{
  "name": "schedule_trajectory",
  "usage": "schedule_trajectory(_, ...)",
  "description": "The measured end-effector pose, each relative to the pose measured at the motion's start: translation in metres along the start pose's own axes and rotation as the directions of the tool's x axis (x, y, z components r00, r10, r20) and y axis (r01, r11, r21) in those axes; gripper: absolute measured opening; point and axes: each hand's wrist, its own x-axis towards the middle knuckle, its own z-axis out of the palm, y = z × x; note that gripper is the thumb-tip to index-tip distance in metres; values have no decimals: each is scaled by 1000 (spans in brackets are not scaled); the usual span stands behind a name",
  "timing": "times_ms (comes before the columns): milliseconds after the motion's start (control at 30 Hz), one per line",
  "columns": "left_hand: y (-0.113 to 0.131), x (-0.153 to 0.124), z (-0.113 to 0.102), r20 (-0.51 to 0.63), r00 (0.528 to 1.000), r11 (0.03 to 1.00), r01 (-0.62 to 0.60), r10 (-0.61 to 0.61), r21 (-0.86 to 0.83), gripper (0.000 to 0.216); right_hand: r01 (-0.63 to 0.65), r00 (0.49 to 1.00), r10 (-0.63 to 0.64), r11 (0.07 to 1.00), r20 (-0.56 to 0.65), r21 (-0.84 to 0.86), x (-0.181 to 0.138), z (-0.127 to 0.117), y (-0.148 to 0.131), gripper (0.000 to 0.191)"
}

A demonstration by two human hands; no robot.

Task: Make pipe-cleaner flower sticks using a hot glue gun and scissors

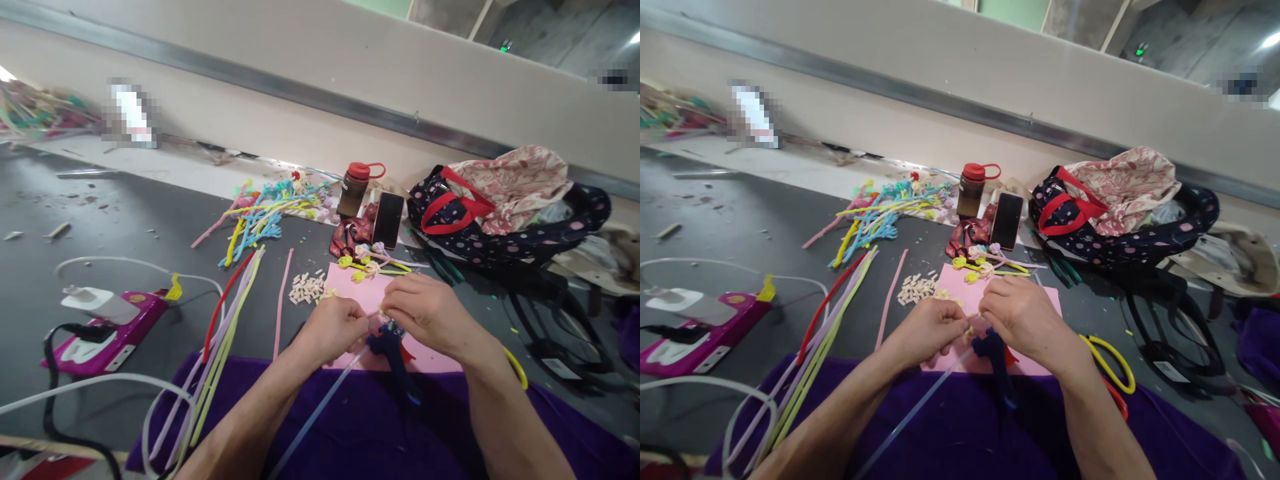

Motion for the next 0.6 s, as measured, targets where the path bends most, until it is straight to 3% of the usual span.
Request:
schedule_trajectory(367, -1, 0, -1, -33, 998, 999, -50, 50, 0, 22, 16, 1000, -15, 995, 15, -98, 0, 0, -2, 14)
schedule_trajectory(600, 0, 0, 0, -29, 999, 998, -17, 15, -68, 18, 31, 1000, -30, 990, 10, -135, 2, 2, -3, 14)
